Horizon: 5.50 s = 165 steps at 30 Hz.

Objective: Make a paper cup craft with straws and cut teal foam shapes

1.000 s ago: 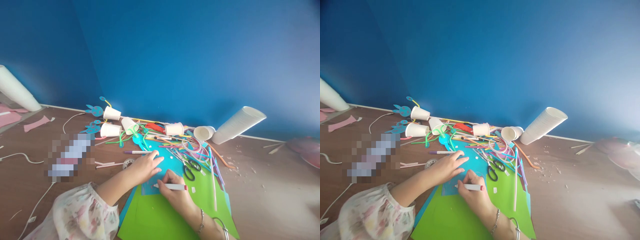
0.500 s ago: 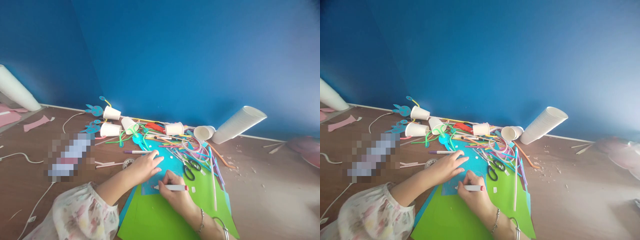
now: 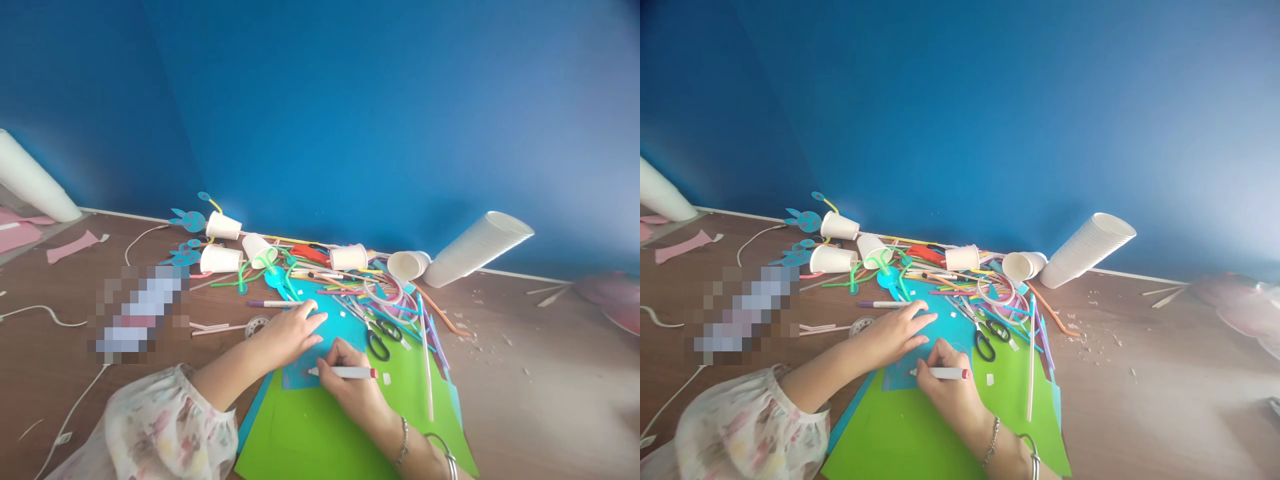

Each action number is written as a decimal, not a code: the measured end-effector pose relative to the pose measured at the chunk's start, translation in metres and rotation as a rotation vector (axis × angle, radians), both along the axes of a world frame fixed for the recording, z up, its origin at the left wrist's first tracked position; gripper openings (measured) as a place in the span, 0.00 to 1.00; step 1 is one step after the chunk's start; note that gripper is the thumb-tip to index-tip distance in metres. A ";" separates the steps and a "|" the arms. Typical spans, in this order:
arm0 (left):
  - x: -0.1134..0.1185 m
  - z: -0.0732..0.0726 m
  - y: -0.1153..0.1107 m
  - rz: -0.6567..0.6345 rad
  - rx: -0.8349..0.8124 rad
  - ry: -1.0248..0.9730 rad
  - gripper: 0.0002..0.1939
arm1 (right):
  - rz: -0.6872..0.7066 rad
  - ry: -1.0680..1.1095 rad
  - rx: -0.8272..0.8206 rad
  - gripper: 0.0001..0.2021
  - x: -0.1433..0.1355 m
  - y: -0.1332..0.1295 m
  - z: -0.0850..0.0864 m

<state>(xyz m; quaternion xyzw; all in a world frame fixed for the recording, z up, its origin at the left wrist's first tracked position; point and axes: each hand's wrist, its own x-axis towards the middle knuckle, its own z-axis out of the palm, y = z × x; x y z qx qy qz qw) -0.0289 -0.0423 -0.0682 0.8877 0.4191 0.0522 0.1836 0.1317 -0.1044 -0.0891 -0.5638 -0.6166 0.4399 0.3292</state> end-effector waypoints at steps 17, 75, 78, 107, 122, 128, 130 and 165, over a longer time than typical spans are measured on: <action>0.000 0.001 0.000 0.010 -0.015 -0.005 0.20 | 0.031 -0.006 -0.004 0.14 -0.001 0.000 0.000; 0.000 0.002 -0.001 0.003 -0.008 -0.011 0.21 | 0.012 0.068 -0.034 0.15 -0.001 0.000 -0.005; -0.001 0.000 0.000 0.007 -0.006 -0.013 0.20 | 0.006 0.085 -0.038 0.15 -0.001 0.000 -0.007; -0.002 -0.003 0.000 0.002 0.009 -0.056 0.20 | -0.024 0.153 -0.084 0.15 -0.002 0.001 -0.003; -0.004 0.017 0.002 0.123 -0.322 -0.643 0.30 | -0.276 0.856 -0.240 0.21 0.035 0.031 0.021; 0.004 0.030 -0.004 0.113 -0.616 -0.847 0.36 | -0.209 0.573 -0.148 0.14 0.036 0.028 0.045; 0.007 0.032 -0.005 0.107 -0.658 -0.879 0.37 | -0.206 0.485 -0.114 0.14 0.031 0.026 0.052; -0.040 0.029 0.021 0.392 0.115 0.105 0.18 | 0.031 -1.041 0.110 0.20 0.079 0.044 0.038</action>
